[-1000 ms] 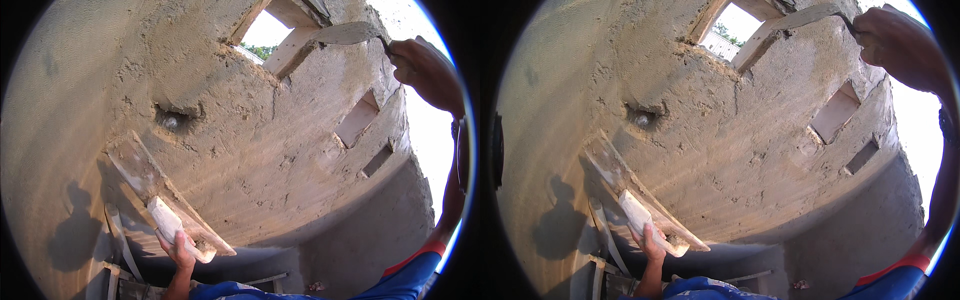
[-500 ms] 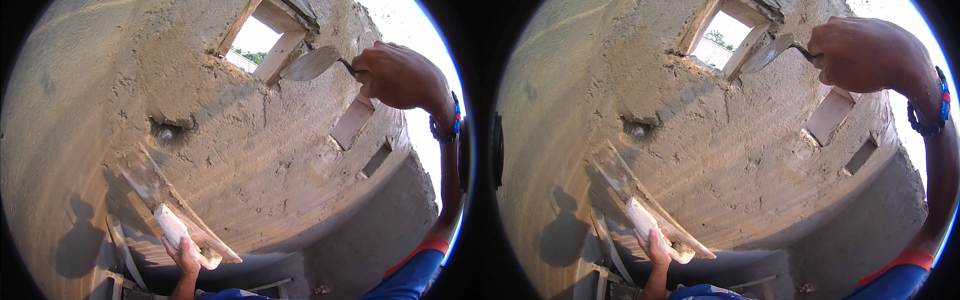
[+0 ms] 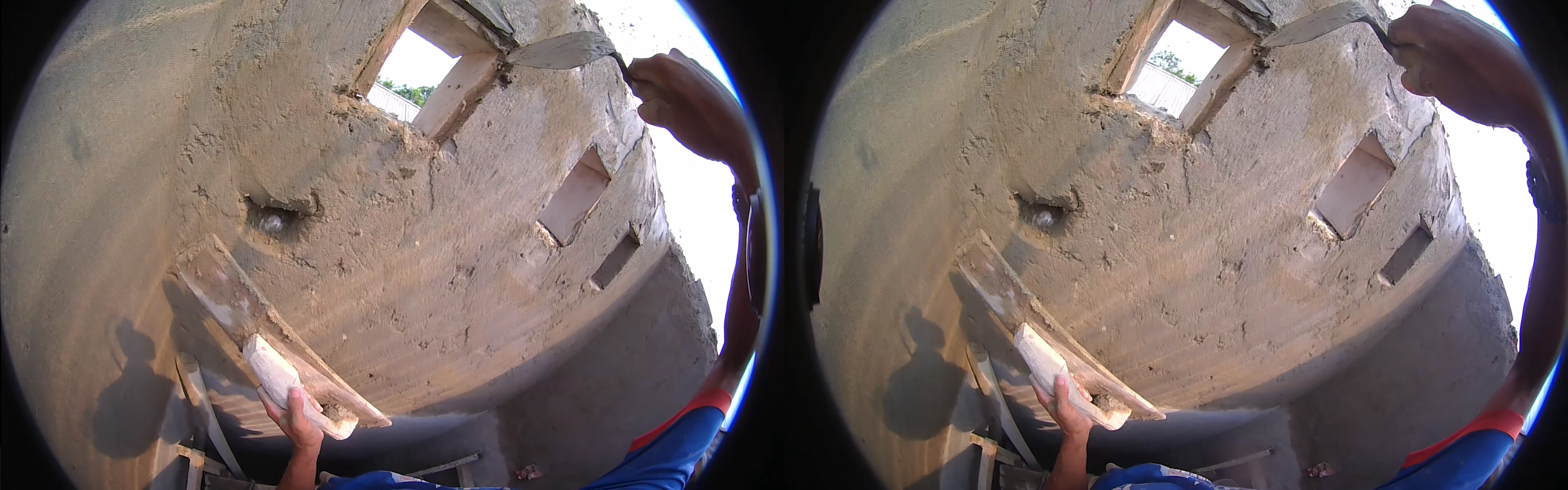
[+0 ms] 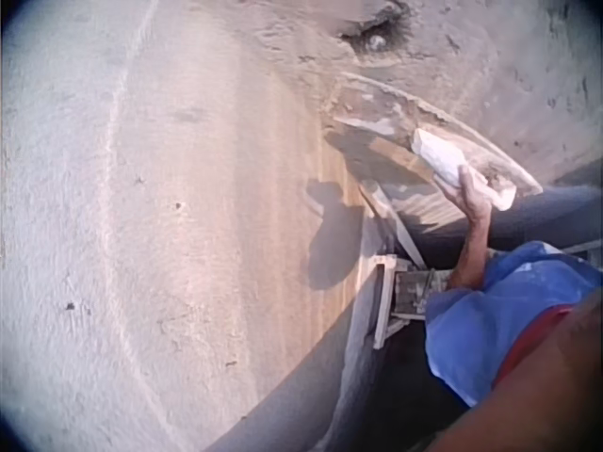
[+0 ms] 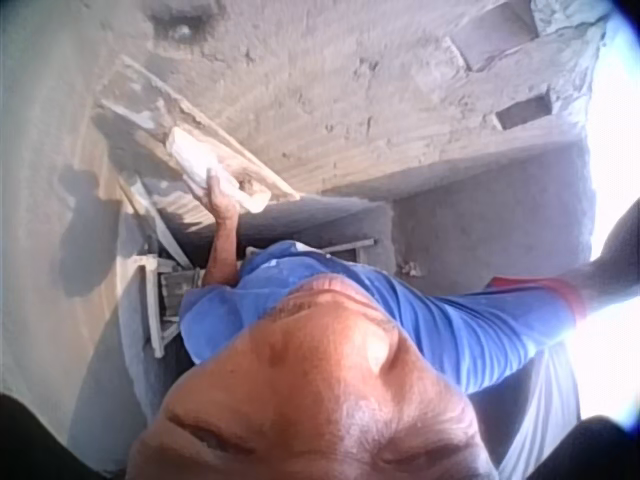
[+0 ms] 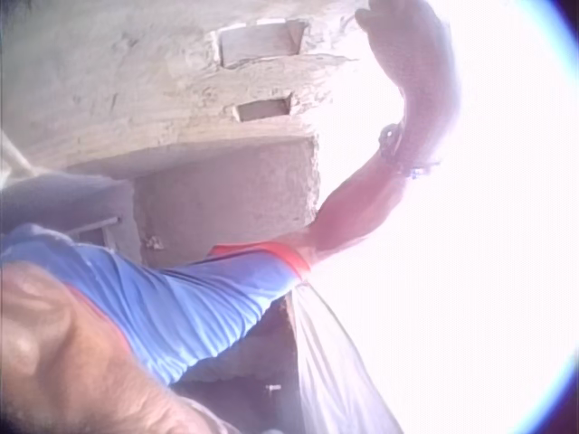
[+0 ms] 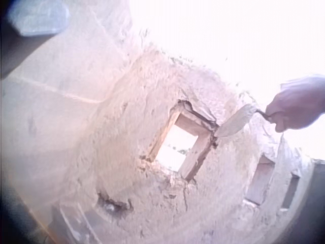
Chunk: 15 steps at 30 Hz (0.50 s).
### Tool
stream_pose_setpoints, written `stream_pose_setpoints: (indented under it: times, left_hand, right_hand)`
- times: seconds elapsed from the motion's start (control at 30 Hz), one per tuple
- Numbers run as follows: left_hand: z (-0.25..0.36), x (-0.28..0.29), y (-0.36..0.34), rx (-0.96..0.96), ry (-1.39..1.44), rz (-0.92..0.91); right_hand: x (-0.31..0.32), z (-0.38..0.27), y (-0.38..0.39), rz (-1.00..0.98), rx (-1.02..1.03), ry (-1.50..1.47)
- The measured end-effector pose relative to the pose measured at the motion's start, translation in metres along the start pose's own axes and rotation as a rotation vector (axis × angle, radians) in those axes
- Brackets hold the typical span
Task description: The person applies wet plaster to a concrete wall using a hawk and a trowel, smoothing the mixture over the surface and around small rectangular openings.
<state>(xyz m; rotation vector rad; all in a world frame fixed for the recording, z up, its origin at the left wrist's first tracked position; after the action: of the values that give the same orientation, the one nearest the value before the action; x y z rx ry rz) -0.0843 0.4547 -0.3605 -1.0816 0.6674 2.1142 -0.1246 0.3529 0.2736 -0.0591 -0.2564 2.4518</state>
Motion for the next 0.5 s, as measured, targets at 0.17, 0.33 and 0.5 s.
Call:
stream_pose_setpoints:
  times: [0.17, 0.33, 0.5]
  left_hand:
    - [0.004, -0.002, 0.0, 0.007, 0.013, 0.023]
    - [0.0, 0.001, 0.005, 0.079, 0.01, 0.047]
    - [-0.001, 0.004, 0.003, 0.079, -0.054, 0.041]
  right_hand:
    - [0.017, -0.042, 0.005, 0.043, -0.213, -0.17]
    - [0.019, -0.051, 0.007, 0.097, -0.23, -0.148]
    - [0.009, -0.042, 0.007, 0.129, -0.295, -0.101]
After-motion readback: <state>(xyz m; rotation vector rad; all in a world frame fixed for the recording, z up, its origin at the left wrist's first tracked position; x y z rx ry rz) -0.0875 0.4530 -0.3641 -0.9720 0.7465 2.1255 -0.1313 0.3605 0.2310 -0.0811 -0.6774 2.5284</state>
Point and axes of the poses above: each hand's wrist, its own y-axis away from the middle knuckle, its own x-axis out of the back of the hand, z = x × y, the point moved 5 cm from there along -y, towards the middle knuckle, and after that the axes turned 8 degrees about x, right-handed, at the moved point
